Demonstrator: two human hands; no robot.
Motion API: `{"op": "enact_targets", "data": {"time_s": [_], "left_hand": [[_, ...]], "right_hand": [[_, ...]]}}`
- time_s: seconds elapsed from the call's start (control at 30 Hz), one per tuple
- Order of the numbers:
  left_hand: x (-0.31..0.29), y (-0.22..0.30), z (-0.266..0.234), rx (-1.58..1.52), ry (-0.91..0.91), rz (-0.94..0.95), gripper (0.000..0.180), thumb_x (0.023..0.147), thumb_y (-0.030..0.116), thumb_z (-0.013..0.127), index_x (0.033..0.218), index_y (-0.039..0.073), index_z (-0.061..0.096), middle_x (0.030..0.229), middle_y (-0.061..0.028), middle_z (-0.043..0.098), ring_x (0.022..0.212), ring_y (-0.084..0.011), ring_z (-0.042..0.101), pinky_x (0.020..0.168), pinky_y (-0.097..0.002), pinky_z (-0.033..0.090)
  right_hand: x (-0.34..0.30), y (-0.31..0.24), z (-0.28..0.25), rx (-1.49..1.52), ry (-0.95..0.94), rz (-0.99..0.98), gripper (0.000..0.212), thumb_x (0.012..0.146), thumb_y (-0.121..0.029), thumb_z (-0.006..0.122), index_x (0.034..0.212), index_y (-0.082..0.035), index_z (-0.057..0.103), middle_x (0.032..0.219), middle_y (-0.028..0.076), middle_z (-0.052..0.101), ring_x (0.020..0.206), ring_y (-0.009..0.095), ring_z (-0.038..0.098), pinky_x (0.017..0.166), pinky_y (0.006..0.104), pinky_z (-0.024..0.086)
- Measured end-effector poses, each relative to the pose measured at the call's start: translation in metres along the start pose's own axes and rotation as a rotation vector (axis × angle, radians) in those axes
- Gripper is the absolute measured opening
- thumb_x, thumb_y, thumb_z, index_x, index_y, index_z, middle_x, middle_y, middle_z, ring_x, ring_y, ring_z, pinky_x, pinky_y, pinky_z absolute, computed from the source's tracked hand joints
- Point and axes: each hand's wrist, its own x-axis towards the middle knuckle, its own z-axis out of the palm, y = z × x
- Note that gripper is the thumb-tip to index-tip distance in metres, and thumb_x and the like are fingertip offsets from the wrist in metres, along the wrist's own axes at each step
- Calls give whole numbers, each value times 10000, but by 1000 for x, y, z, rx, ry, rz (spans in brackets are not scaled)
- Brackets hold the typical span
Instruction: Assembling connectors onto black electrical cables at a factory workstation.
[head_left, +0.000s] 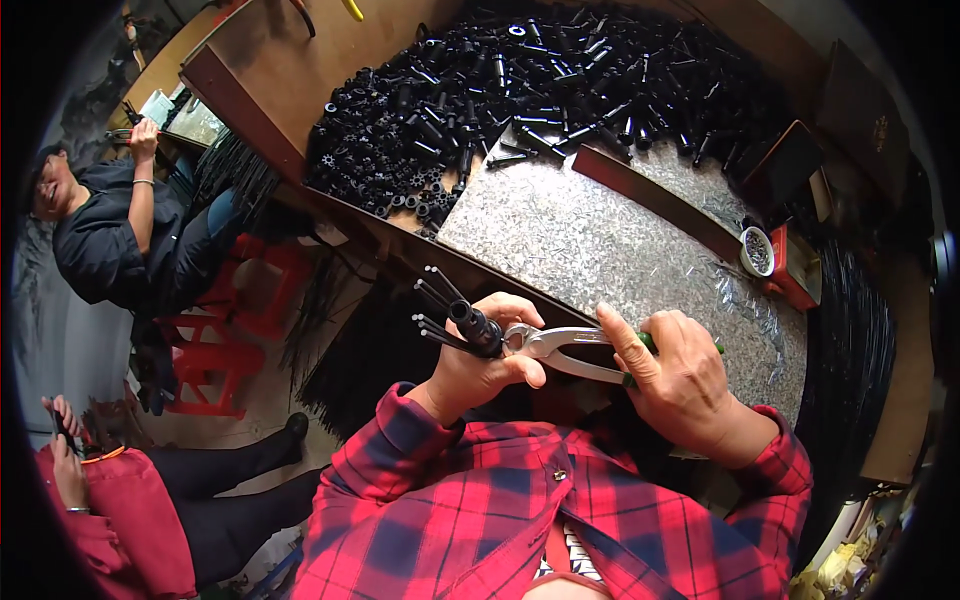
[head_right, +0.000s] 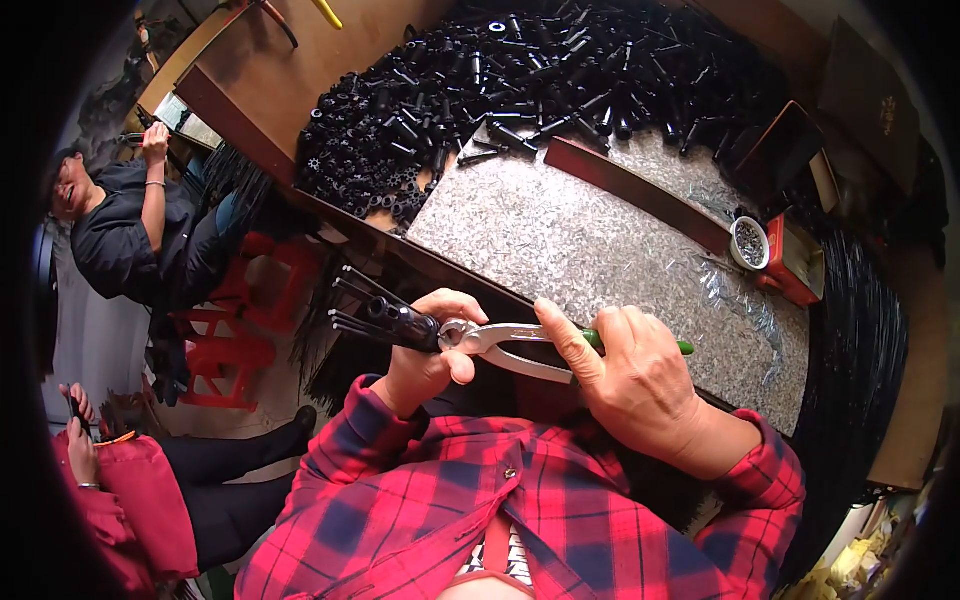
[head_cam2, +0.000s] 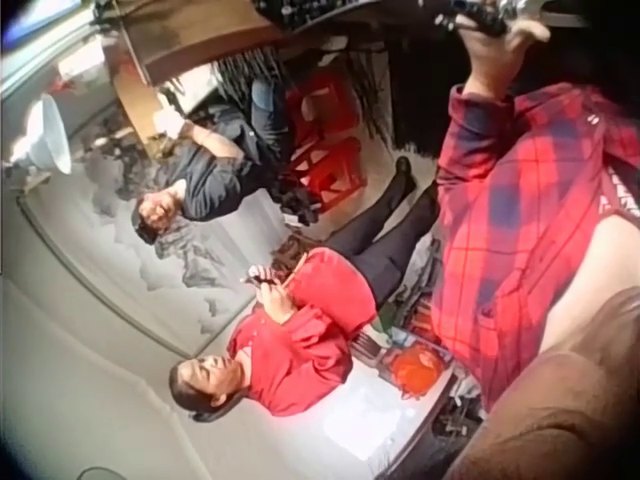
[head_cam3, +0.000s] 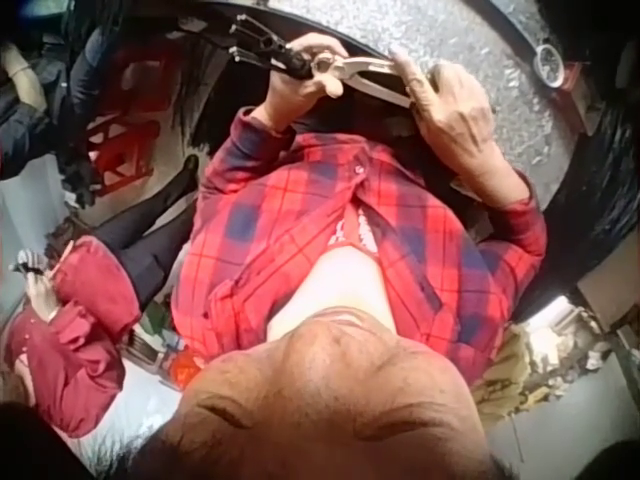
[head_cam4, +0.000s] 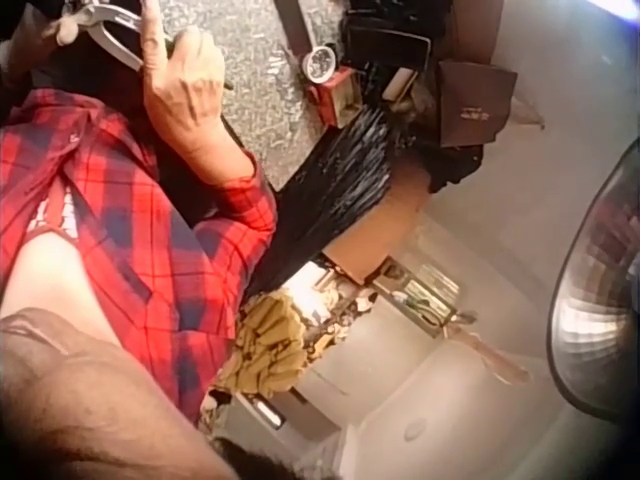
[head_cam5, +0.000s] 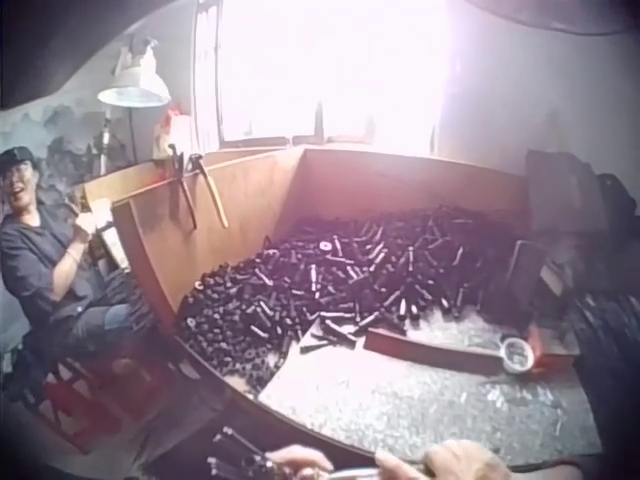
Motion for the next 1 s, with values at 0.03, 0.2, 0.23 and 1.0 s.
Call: {"op": "enact_targets", "data": {"time_s": [0.03,0.2,0.23,1.0], "left_hand": [[0,0,0,1,3,-13,642,587,479,802,980,22,580,895,-9,554,724,-55,517,600,-198,398],[-1,-4,1,155,27,75,657,557,478,829,957,19,583,867,-7,555,719,-57,507,604,-202,397],[-1,-6,1,176,44,100,649,555,470,837,948,20,585,863,-8,558,712,-60,508,602,-204,397],[-2,-10,-6,-56,-61,26,596,509,333,917,917,48,588,796,29,544,673,-42,489,565,-199,387]], "right_hand": [[0,0,-2,-9,-17,1,658,686,-59,676,1317,-92,491,738,77,431,635,233,483,553,362,404],[-1,0,-5,-5,-79,-1,672,670,-24,627,1323,-87,485,707,78,405,592,229,475,519,359,403],[-1,1,-4,60,-91,18,687,659,-24,623,1328,-81,478,699,83,405,582,231,475,513,363,404],[-3,-3,-31,58,-140,-38,579,754,-80,585,1325,-126,495,683,62,394,563,204,472,483,336,401]]}}
